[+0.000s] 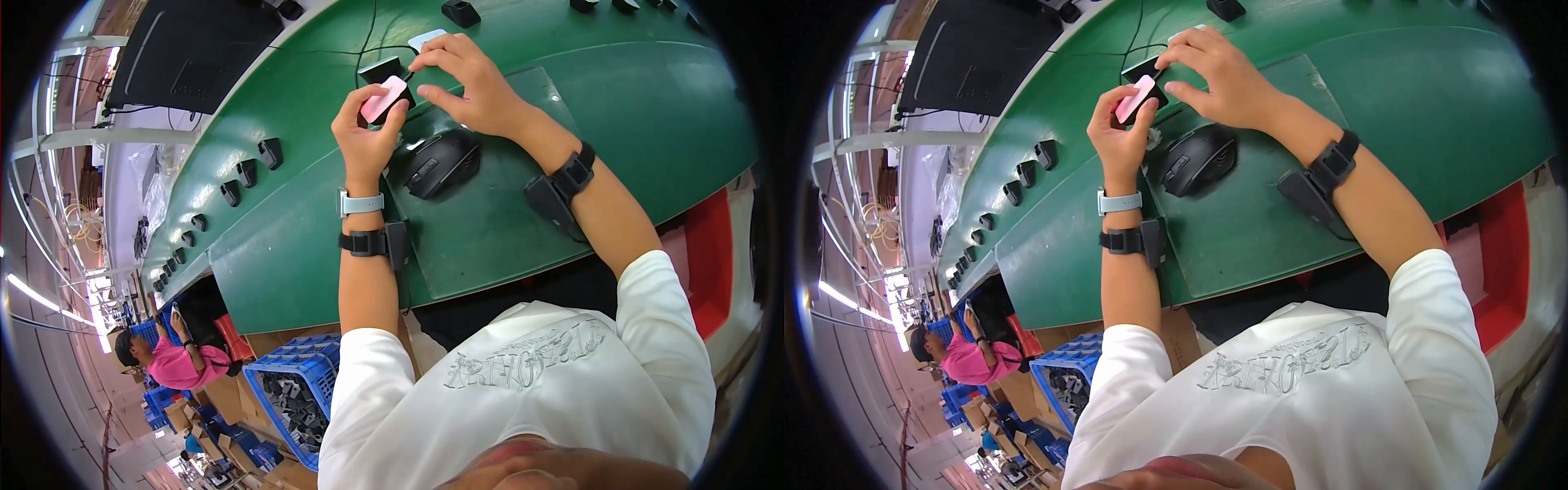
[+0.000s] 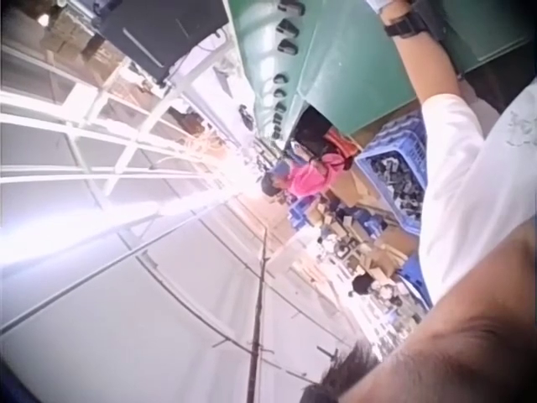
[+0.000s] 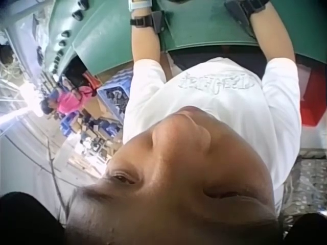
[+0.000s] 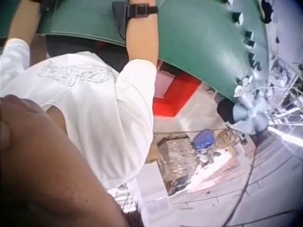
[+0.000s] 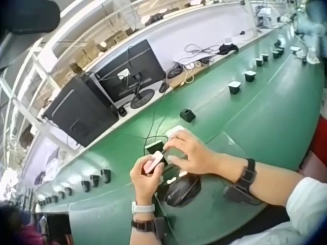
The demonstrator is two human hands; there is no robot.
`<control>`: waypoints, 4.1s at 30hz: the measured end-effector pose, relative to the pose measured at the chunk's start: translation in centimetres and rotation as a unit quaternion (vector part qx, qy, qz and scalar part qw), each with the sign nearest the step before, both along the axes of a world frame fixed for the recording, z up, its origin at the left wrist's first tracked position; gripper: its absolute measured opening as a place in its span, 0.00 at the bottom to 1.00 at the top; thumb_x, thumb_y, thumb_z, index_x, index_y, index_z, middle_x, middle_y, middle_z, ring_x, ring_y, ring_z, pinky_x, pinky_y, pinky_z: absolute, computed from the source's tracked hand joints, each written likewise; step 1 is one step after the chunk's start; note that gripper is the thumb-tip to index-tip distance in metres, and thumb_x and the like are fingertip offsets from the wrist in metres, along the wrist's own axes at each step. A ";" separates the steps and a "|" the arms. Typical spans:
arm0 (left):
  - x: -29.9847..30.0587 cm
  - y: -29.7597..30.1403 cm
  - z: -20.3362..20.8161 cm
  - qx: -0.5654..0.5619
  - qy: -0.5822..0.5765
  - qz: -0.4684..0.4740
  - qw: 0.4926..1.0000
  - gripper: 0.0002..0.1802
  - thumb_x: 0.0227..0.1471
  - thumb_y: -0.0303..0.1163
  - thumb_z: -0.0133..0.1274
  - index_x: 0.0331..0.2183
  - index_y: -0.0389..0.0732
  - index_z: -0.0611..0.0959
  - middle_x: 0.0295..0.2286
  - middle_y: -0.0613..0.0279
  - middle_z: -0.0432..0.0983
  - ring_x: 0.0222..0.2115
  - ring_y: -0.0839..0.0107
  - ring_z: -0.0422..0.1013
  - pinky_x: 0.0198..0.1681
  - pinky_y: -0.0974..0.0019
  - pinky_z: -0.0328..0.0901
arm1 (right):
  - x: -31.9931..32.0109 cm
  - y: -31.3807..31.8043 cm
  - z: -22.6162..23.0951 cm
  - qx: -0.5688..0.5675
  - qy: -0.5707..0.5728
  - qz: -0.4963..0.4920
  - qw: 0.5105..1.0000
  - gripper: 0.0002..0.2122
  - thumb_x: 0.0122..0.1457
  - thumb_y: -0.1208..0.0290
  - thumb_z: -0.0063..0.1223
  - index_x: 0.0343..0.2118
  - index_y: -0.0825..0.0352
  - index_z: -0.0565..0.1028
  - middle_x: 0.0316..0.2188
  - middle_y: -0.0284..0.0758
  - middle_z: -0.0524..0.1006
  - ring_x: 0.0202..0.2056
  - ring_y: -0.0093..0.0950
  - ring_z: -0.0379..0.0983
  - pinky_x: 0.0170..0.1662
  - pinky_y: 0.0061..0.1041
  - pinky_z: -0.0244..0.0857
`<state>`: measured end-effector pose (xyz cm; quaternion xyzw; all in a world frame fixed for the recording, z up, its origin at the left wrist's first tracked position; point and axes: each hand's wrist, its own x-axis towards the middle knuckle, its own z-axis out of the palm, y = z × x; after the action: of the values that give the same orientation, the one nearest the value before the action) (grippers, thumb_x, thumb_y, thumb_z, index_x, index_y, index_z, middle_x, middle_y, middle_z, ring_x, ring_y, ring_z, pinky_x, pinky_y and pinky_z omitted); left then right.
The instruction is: The person tests a mouse and a charging dock by plugging a cable into the dock, placing the mouse on it to check the light, and then setting them aside. This process is repeated for several units, with the person occasionally placing a dock into a red bin.
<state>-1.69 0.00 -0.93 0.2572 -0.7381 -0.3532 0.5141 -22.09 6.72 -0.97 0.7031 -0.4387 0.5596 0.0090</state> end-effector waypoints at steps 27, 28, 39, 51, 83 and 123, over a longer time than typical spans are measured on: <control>0.2 0.2 -0.7 -0.010 -0.039 -0.025 0.999 0.16 0.43 0.25 0.69 0.37 0.36 0.82 0.32 0.62 0.81 0.33 0.73 0.76 0.39 0.68 0.71 | 0.0 -0.5 -1.3 0.068 0.065 -0.010 0.996 0.06 0.62 0.69 0.60 0.41 0.61 0.80 0.42 0.31 0.78 0.53 0.33 0.69 0.58 0.36 0.58; 0.2 0.2 -0.6 -0.011 -0.038 -0.024 0.999 0.16 0.43 0.25 0.69 0.37 0.36 0.82 0.32 0.62 0.81 0.33 0.73 0.76 0.39 0.68 0.71 | 0.0 -0.5 -1.3 0.067 0.065 -0.009 0.996 0.06 0.62 0.69 0.60 0.41 0.61 0.80 0.42 0.31 0.78 0.53 0.33 0.69 0.58 0.36 0.58; 0.5 0.5 -0.6 -0.007 -0.030 -0.031 0.999 0.17 0.43 0.24 0.69 0.37 0.35 0.82 0.33 0.61 0.81 0.35 0.72 0.76 0.42 0.67 0.70 | 0.2 -0.2 -1.2 0.081 0.058 0.006 0.995 0.07 0.62 0.68 0.61 0.41 0.61 0.79 0.43 0.32 0.78 0.54 0.34 0.69 0.59 0.37 0.58; 1.1 0.3 -0.1 0.018 -0.055 -0.060 0.997 0.17 0.41 0.22 0.68 0.37 0.35 0.82 0.36 0.61 0.80 0.40 0.69 0.75 0.47 0.66 0.69 | 0.1 -0.1 -1.2 0.079 0.070 0.031 0.994 0.07 0.63 0.70 0.60 0.41 0.64 0.79 0.41 0.38 0.78 0.53 0.39 0.71 0.60 0.39 0.59; 1.9 -2.8 -1.1 -0.246 -0.333 0.172 0.894 0.27 0.50 0.33 0.67 0.52 0.42 0.80 0.51 0.53 0.76 0.53 0.52 0.68 0.55 0.55 0.62 | 0.6 -0.9 -2.3 0.156 -0.130 0.059 0.977 0.11 0.70 0.66 0.49 0.43 0.70 0.76 0.31 0.40 0.77 0.34 0.32 0.73 0.40 0.30 0.67; 3.7 -2.3 -0.8 0.196 0.052 -0.148 0.968 0.30 0.39 0.12 0.62 0.48 0.35 0.80 0.44 0.58 0.76 0.45 0.68 0.75 0.50 0.65 0.72 | 0.7 0.2 -0.5 0.222 -0.158 0.151 0.950 0.12 0.67 0.66 0.56 0.35 0.71 0.79 0.30 0.34 0.80 0.34 0.23 0.74 0.42 0.26 0.68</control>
<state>2.03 -2.29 -1.71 0.2220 -0.6565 -0.5764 0.4331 -21.35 6.91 -1.47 0.6480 -0.4364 0.5468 -0.3013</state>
